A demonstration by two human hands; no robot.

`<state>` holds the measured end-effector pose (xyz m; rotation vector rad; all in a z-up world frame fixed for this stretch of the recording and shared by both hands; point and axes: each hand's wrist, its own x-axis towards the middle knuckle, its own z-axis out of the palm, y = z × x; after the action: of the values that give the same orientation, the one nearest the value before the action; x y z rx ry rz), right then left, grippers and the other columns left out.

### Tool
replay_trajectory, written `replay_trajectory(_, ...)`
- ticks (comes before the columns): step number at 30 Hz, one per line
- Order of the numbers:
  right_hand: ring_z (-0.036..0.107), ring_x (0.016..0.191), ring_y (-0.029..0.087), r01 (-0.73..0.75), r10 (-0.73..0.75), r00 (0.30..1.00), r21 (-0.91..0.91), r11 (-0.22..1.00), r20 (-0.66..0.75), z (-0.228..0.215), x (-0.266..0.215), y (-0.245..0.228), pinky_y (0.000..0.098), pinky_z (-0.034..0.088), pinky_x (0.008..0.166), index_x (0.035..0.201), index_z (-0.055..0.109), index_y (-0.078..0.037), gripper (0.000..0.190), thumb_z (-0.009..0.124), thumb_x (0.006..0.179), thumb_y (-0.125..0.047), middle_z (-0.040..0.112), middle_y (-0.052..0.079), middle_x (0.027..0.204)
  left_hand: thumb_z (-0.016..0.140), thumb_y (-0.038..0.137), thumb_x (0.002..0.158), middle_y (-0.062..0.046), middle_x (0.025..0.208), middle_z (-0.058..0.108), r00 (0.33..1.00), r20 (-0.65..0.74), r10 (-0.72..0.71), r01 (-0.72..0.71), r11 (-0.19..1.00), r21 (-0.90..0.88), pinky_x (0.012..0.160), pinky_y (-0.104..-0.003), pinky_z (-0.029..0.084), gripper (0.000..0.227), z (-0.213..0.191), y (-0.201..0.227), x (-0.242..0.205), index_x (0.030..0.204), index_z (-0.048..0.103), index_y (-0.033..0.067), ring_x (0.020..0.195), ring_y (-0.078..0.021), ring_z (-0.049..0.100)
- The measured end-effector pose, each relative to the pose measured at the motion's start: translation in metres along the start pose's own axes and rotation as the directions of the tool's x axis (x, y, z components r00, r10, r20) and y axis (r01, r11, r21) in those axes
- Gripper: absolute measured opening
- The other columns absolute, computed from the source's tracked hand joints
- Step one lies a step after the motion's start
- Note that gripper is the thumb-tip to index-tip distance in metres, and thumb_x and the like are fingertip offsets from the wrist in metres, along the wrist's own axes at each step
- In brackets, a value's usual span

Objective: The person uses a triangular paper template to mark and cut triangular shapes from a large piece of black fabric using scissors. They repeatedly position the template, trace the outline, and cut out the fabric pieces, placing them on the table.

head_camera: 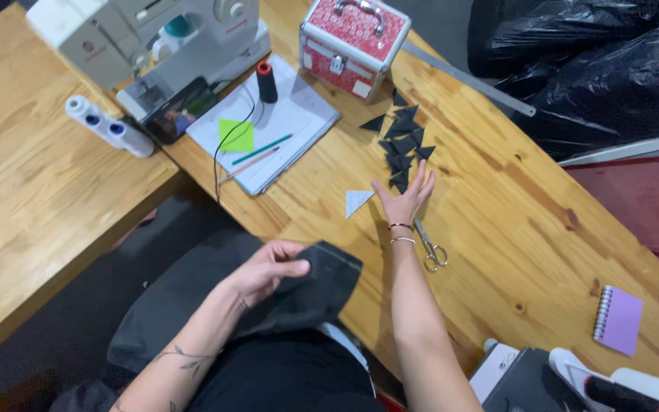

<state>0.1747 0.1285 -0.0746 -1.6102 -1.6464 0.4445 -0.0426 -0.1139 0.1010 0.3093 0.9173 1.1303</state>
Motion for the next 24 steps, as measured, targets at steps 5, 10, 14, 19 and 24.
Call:
replay_trajectory(5, 0.026, 0.146, 0.05, -0.015, 0.02, 0.999, -0.112, 0.994, 0.046, 0.014, 0.023, -0.012, 0.0601, 0.025, 0.12, 0.161, 0.027, -0.027, 0.129, 0.094, 0.055, -0.059, 0.017, 0.025, 0.16, 0.083, 0.001, 0.073, -0.012, 0.078, 0.076, 0.985, 0.135, -0.111, 0.099, 0.991, 0.091, 0.062, -0.03, 0.061, 0.024, 0.006, 0.007, 0.044, 0.097, 0.078, -0.0025, 0.07, -0.0194, 0.075)
replay_trajectory(10, 0.019, 0.151, 0.041, -0.059, 0.076, 0.996, -0.272, 0.96, 0.053, 0.026, 0.041, -0.018, 0.0545, 0.018, 0.124, 0.162, 0.024, -0.027, 0.135, 0.087, 0.052, -0.071, 0.012, 0.022, 0.164, 0.085, 0.007, 0.075, -0.005, 0.077, 0.073, 0.932, 0.268, -0.244, 0.162, 0.942, 0.295, 0.06, -0.023, 0.059, 0.022, 0.0, 0.019, 0.111, 0.096, 0.078, 0.0027, 0.068, -0.0113, 0.071)
replay_trajectory(14, 0.03, 0.145, 0.044, 0.034, -0.034, 0.999, -0.31, 0.95, 0.005, 0.041, 0.072, -0.017, 0.0566, 0.022, 0.12, 0.16, 0.03, -0.025, 0.135, 0.076, 0.048, -0.085, 0.027, 0.026, 0.157, 0.08, 0.026, 0.088, -0.001, 0.083, 0.073, 0.924, 0.332, -0.188, 0.009, 0.882, 0.472, 0.069, -0.023, 0.055, 0.027, -0.002, 0.036, 0.22, 0.109, 0.076, 0.0087, 0.077, -0.0093, 0.067)
replay_trajectory(19, 0.039, 0.135, 0.051, 0.191, -0.214, 0.977, -0.363, 0.912, -0.022, 0.056, 0.095, 0.006, 0.0622, 0.033, 0.111, 0.16, 0.033, -0.022, 0.146, 0.05, 0.041, -0.105, 0.034, 0.031, 0.151, 0.072, 0.059, 0.087, -0.008, 0.104, 0.076, 0.925, 0.327, 0.193, -0.375, 0.325, 0.868, 0.101, -0.046, 0.049, 0.059, 0.018, 0.061, 0.333, 0.127, 0.065, 0.0144, 0.112, -0.0334, 0.067)
replay_trajectory(24, 0.031, 0.146, 0.044, 0.164, -0.125, 0.984, -0.383, 0.909, 0.127, 0.062, 0.115, 0.018, 0.0534, 0.024, 0.121, 0.157, 0.035, -0.027, 0.134, 0.087, 0.035, -0.048, 0.03, 0.026, 0.156, 0.061, 0.062, 0.09, -0.02, 0.164, 0.019, 0.856, 0.444, 0.265, -0.445, -0.057, 0.894, 0.114, -0.056, 0.041, 0.084, 0.04, 0.067, 0.408, 0.158, 0.031, 0.0216, 0.146, -0.0462, 0.028)
